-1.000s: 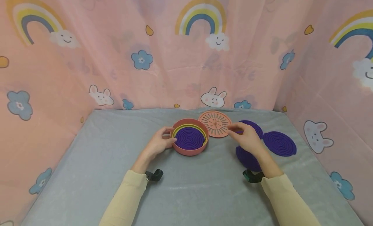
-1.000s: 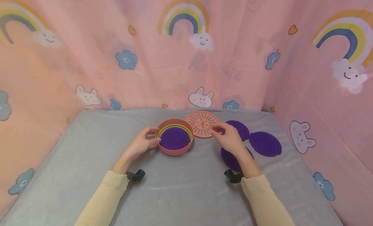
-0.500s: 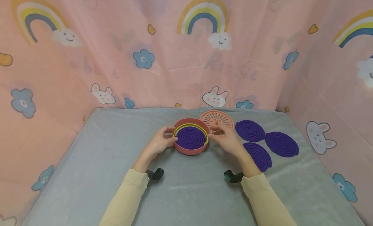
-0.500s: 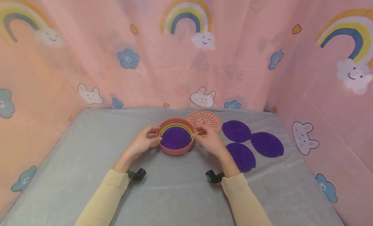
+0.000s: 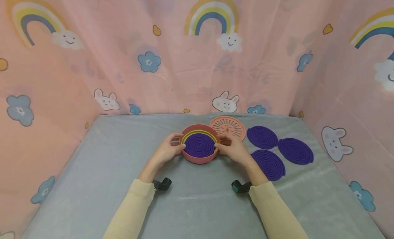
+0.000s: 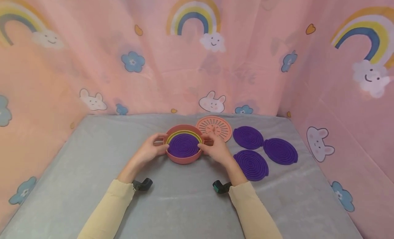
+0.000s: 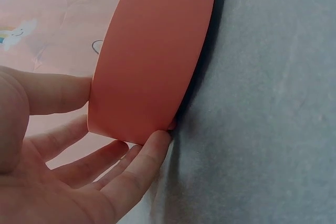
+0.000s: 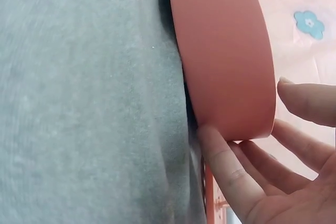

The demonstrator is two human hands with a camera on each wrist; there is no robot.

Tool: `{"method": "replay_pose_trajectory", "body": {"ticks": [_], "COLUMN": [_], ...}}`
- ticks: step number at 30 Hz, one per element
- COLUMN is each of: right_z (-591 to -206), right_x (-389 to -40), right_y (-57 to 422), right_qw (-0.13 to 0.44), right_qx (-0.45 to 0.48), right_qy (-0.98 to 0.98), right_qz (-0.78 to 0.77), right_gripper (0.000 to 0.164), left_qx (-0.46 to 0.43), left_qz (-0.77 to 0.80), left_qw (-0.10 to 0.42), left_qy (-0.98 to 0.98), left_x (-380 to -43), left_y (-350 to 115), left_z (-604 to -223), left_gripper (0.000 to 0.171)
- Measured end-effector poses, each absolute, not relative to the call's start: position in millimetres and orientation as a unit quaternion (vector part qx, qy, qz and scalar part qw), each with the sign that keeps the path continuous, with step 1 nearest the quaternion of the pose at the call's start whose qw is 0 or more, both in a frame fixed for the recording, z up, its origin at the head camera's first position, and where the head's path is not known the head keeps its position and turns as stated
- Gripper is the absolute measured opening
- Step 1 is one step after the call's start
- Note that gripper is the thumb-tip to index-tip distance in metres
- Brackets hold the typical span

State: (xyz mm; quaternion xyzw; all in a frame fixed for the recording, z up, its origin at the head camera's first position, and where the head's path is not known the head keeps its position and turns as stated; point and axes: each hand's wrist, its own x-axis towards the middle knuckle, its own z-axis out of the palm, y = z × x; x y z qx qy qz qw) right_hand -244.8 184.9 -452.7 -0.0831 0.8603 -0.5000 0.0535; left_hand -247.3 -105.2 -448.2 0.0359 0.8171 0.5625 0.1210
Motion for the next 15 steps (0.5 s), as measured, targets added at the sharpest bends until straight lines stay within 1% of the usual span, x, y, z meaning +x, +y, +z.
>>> {"method": "replay_pose_trajectory", "body": {"ticks": [8,11,15], "right_z": [-458,-457,-455], "right_x": [-246,-246,-244], "right_y": [185,184,184], "right_qw": [0.071,0.071,0.07], "right_qx": [-0.063,-0.061,-0.065], "right_qy": [0.835,0.832,0.834], "right_qz": [-0.543,-0.546,-0.544], "right_gripper": [0.047,0.047,0.046], "left_qx": [0.05,0.055,0.077], "left_qz": [0.5,0.468,0.427], "left_qw": [0.096,0.075,0.034], "left_qy": [0.859,0.879,0.901], "left_x": [-246,-247,-250], "left_y": [-103,-102,-98], "left_z": [-443,-438,-428], "left_gripper": [0.046,0.045,0.043]}}
